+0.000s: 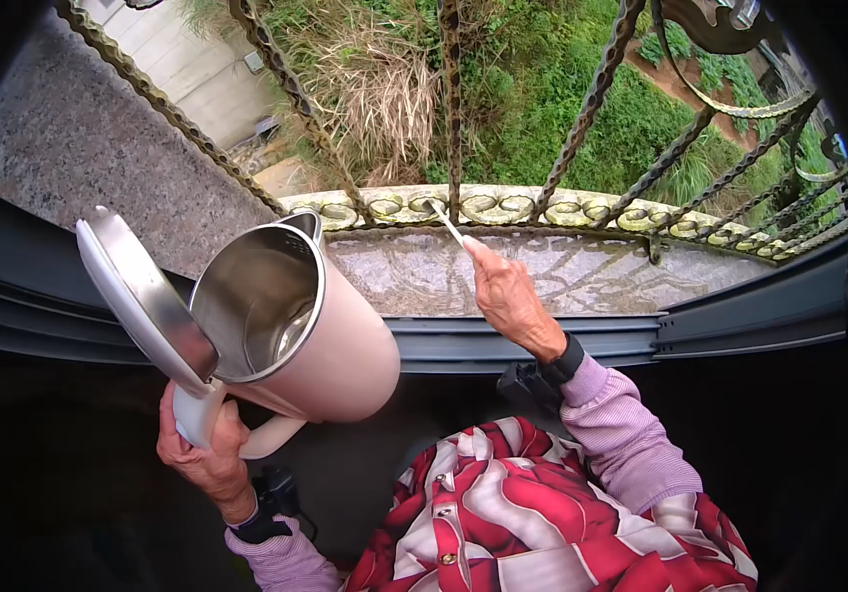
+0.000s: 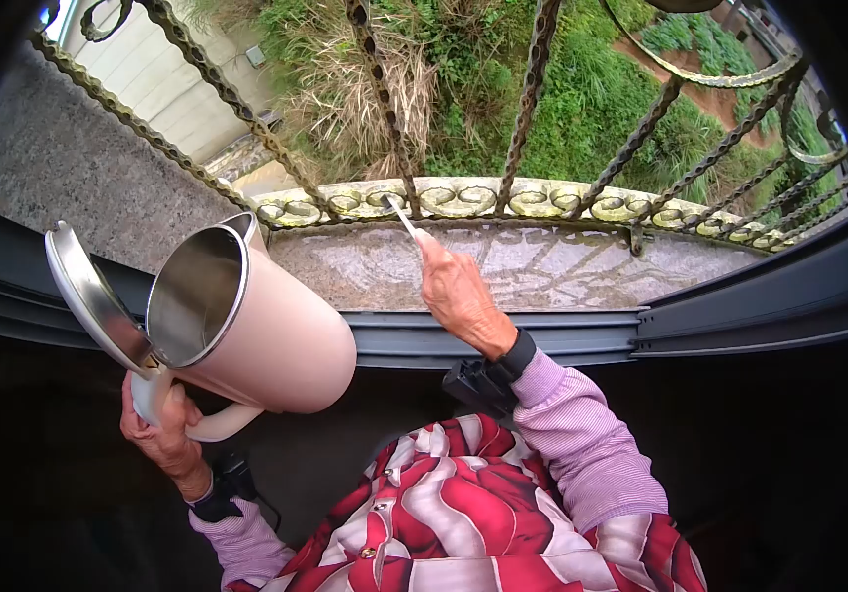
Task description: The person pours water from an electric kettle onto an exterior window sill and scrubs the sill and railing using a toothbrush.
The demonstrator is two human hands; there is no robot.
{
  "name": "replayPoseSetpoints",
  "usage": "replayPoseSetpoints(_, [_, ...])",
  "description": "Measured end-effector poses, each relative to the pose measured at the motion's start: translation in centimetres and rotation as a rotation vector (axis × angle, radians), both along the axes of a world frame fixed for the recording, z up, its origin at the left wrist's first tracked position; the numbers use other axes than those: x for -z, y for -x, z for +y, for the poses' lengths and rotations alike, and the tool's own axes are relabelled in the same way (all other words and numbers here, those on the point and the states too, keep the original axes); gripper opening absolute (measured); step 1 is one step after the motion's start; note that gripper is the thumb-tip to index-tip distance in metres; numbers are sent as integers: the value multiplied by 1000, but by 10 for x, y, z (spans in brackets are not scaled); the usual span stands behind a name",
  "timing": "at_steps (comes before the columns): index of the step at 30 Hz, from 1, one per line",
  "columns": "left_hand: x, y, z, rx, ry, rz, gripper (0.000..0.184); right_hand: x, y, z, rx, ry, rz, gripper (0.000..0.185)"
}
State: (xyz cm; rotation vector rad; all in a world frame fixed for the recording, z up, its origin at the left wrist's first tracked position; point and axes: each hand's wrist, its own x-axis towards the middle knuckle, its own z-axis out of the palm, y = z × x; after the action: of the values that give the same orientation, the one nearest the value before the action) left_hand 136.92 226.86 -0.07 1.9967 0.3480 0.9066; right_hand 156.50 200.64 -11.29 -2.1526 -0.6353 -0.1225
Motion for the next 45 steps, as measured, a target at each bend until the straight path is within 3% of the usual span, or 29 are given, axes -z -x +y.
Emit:
replayPoseSetpoints(2, [-4,0,-4,7,48,5,41,5,-6,15,61,-49,174,26])
replayPoseSetpoints(5, [-3,-1,-6,-15,55,-10,40,11,-8,39,95,-238,170,25])
replayPoseSetpoints(6, [-4,-1,-7,-13,72,-16,39,19,-8,41,48,-184,77,33])
replayPoseSetpoints(10, [-4,-2,-9,10,121,-44,39,22,9,27,50,564,2,58])
replayPoseSetpoints(13, [-3,0,-6,21,78,-38,39,15,5,1,23,652,-169,48])
replayPoseSetpoints(18, [6,3,-6,-21,82,-100,40,-6,10,3,88,437,-19,40])
replayPoseSetpoints(21, [6,4,-6,-31,81,-84,40,16,-1,26,30,238,-18,44])
replayPoseSetpoints(25, [-2,-2,-8,-12,99,-48,38,23,2,13,37,497,-34,44])
replayPoseSetpoints(30, [-4,-3,-10,17,102,-45,36,-6,3,0,42,502,-68,47])
replayPoseSetpoints(33, [-3,0,-7,9,96,-32,37,-3,7,19,82,403,-84,38])
replayPoseSetpoints(38, [-3,-3,-1,38,66,-6,40,9,-7,-4,-23,508,24,35])
replayPoseSetpoints(43, [-20,-17,-12,-6,226,49,47,-1,11,-26,62,249,-36,31])
replayPoseSetpoints(45, [-23,-20,-10,79,247,48,48,2,5,-24,80,130,-76,30])
